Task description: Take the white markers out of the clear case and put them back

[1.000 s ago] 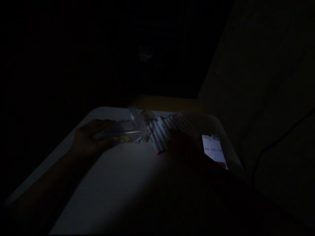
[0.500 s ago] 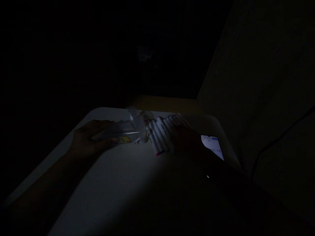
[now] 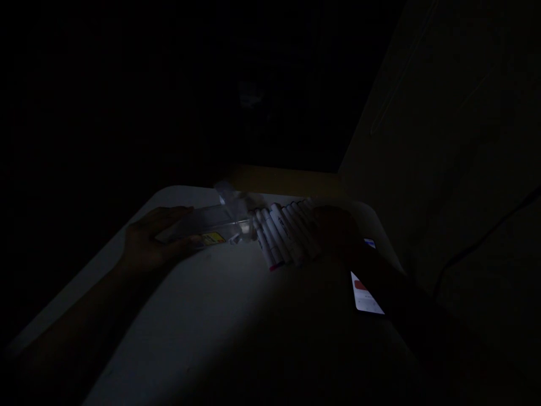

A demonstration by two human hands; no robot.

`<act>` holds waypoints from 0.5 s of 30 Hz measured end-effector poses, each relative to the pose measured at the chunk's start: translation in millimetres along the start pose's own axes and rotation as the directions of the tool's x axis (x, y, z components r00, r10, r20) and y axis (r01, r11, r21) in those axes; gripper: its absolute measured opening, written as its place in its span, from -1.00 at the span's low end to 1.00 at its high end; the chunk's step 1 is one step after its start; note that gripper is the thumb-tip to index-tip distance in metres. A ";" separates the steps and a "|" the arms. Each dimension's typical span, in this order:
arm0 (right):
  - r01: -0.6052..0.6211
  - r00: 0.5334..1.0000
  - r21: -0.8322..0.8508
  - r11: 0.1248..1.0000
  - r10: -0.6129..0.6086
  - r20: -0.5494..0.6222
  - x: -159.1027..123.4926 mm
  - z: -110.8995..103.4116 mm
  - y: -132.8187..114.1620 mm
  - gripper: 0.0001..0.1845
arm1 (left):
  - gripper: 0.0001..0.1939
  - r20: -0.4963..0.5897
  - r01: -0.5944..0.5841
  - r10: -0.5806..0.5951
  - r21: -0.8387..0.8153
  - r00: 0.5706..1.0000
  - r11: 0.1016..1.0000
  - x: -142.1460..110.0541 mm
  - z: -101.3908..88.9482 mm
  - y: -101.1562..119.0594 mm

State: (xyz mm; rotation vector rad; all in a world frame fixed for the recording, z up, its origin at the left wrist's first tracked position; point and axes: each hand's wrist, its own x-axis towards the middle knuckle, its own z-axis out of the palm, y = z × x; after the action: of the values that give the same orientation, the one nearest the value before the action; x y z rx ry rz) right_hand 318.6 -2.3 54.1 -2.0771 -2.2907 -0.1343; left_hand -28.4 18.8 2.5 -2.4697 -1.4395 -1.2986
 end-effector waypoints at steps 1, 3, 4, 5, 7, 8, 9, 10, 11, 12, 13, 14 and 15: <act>-0.013 1.000 0.000 1.000 0.013 -0.003 2.0 1.1 4.9 -0.60 | -0.45 -0.022 0.030 -0.030 -0.004 0.999 1.000 -0.4 0.7 -0.4; -0.030 0.999 0.003 1.000 0.030 -0.019 6.0 3.0 14.8 -0.61 | -0.45 -0.064 0.103 -0.104 -0.019 0.993 0.995 -1.0 2.4 -0.9; -0.035 0.999 0.013 0.999 0.035 -0.024 7.9 3.6 19.3 -0.62 | -0.44 -0.093 0.146 -0.148 -0.024 0.985 0.989 -1.0 3.4 -1.0; -0.040 0.999 0.026 0.999 0.041 -0.025 9.7 4.0 23.3 -0.62 | -0.43 -0.117 0.185 -0.188 -0.035 0.975 0.982 -1.0 4.5 -1.1; -0.054 0.999 0.036 0.998 0.054 -0.005 12.9 4.3 29.6 -0.61 | -0.41 -0.107 0.250 -0.257 -0.074 0.960 0.965 -0.6 7.2 -1.6; -0.063 0.998 0.027 0.998 0.063 0.011 14.3 4.3 31.9 -0.60 | -0.40 -0.096 0.270 -0.280 -0.102 0.955 0.957 -0.4 8.9 -2.1; -0.070 0.997 0.011 0.997 0.070 0.026 15.5 4.4 33.8 -0.59 | -0.38 -0.086 0.282 -0.295 -0.131 0.952 0.950 -0.2 10.8 -2.7; -0.073 0.997 -0.006 0.997 0.073 0.037 16.5 4.6 35.6 -0.59 | -0.37 -0.074 0.282 -0.297 -0.162 0.952 0.946 0.0 12.8 -3.3; -0.073 0.996 -0.019 0.997 0.074 0.047 17.2 5.0 37.2 -0.59 | -0.36 -0.062 0.276 -0.292 -0.189 0.954 0.942 0.0 14.8 -3.9; -0.073 0.996 -0.026 0.997 0.075 0.053 17.8 5.7 39.0 -0.59 | -0.35 -0.055 0.265 -0.281 -0.202 0.958 0.943 0.0 16.6 -4.3; -0.077 0.995 -0.029 0.997 0.079 0.057 18.1 6.6 40.9 -0.59 | -0.37 -0.033 0.256 -0.269 -0.208 0.963 0.944 -0.1 18.2 -4.4; -0.083 0.995 -0.031 0.996 0.085 0.061 18.2 7.8 42.9 -0.59 | -0.38 -0.009 0.247 -0.255 -0.215 0.967 0.945 -0.2 19.6 -4.2; -0.095 0.993 -0.035 0.995 0.097 0.065 18.2 9.2 45.2 -0.60 | -0.38 0.015 0.240 -0.243 -0.221 0.970 0.945 -0.3 20.6 -3.8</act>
State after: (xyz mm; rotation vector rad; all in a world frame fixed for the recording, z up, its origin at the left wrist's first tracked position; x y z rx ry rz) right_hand 361.9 20.9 48.1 -2.2362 -2.2332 -0.1006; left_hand -17.9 28.6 -12.7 -2.4687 -1.7297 -1.5963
